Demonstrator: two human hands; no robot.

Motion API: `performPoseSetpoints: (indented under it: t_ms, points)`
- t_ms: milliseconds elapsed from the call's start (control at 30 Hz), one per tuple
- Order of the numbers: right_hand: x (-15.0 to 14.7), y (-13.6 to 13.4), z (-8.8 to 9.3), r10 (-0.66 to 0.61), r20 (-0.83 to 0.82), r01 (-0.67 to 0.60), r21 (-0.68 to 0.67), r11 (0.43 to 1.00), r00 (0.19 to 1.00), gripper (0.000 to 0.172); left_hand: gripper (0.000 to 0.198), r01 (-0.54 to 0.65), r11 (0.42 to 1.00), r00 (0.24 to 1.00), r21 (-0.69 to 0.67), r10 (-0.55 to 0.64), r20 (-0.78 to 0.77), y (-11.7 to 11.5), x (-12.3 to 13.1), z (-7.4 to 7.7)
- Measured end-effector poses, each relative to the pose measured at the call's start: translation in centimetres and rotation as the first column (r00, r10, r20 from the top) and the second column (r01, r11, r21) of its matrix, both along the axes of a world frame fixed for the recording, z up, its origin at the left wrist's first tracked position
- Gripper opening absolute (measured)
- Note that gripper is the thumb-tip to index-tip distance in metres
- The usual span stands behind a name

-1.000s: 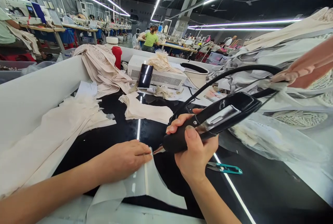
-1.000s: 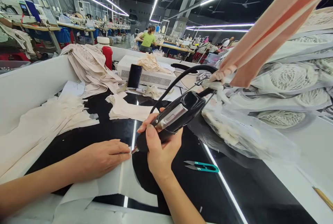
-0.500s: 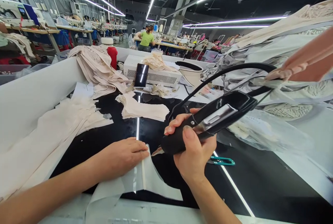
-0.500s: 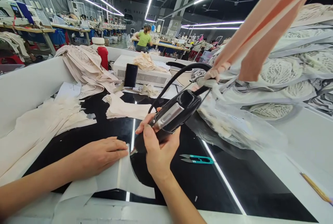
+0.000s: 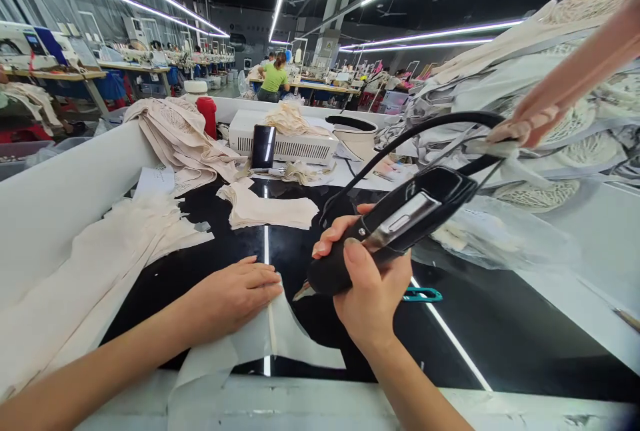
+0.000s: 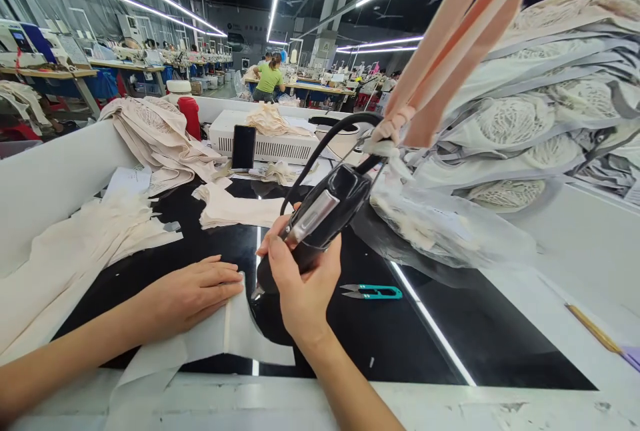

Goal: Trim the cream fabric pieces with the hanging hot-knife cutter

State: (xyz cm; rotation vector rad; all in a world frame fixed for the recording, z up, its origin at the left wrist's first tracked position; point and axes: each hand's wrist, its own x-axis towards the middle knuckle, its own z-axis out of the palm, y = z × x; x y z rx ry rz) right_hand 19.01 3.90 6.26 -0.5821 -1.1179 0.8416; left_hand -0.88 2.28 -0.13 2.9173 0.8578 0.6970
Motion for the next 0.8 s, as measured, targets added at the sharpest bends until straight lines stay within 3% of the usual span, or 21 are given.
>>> performPoseSetpoints:
  t_ms: [100, 267, 467, 800]
  points:
    - [0.4, -0.3, 0.2, 0.004, 0.000, -0.004, 0.016, 1.000, 1.000, 0.031, 0.026, 0.034, 0.999, 0.999, 0.019, -0.035, 0.037, -0.3, 0.5, 0.6]
    - [0.4, -0.5, 0.1, -0.013, 0.006, 0.013, -0.001, 1.000, 1.000, 0.028, 0.023, 0.068, 0.993, 0.996, -0.095, -0.063, 0.060, -0.9, 1.4, 1.0]
    - [-0.2, -0.6, -0.3, 0.035, -0.032, -0.035, 0.007, 0.999, 0.999, 0.032, 0.025, 0.036, 0.978, 0.999, -0.206, -0.028, 0.044, -1.5, 0.5, 0.8]
    - [-1.5, -0.8, -0.4, 0.053, -0.027, -0.053, -0.017, 0.998, 0.998, 0.028, 0.027, 0.037, 0.977, 0.999, -0.210, -0.032, 0.029, -2.0, 0.0, 0.7]
